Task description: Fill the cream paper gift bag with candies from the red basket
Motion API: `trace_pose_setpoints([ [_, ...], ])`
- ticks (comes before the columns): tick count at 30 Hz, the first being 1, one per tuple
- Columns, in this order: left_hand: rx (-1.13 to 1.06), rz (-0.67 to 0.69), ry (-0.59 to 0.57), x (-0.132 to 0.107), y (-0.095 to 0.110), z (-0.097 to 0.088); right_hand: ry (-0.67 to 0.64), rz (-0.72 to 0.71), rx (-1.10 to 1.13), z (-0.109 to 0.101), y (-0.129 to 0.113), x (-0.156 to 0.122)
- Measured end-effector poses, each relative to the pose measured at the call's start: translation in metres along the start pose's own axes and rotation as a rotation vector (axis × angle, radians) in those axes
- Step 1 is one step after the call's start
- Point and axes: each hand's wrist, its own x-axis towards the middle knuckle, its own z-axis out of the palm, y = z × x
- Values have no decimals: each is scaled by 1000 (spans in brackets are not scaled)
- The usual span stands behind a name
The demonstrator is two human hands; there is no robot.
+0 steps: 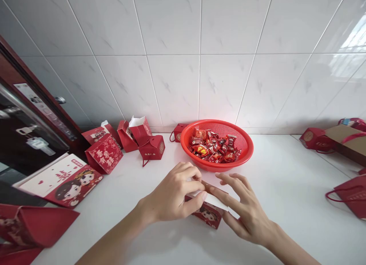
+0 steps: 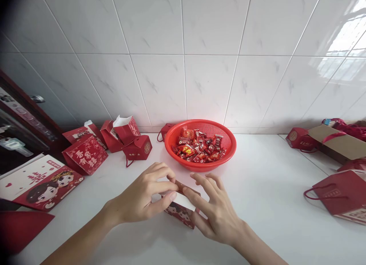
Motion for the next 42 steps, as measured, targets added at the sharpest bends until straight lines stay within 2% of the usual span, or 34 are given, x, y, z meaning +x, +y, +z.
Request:
trace_pose_setpoints([
  [6, -25, 29, 4, -2, 0, -3, 101, -98, 37, 1, 14, 6],
  [13, 22, 73, 53, 0, -6, -8, 204, -104, 10, 1, 20, 6],
  [20, 105, 134, 164, 0, -10, 0, 234, -95, 20, 4, 25, 15],
  [27, 19, 131, 158, -2, -5, 3, 187, -104, 209, -3, 27, 28],
  [31, 56, 117, 185, -4, -5, 8, 215, 17, 152, -14, 39, 43],
  [32, 53, 119, 187, -4, -4, 10, 192, 66, 124, -16, 46, 47],
  [34, 23, 117, 185, -4, -2, 11, 43, 215, 92, -18, 63, 55],
  [37, -53, 108, 184, -4, 1, 13, -306, 500, 30, -15, 91, 65],
  [39, -96, 99, 173, -4, 3, 13, -531, 583, -7, -9, 108, 71],
  [42, -163, 96, 168, -4, 3, 14, -699, 646, -47, 2, 124, 77],
])
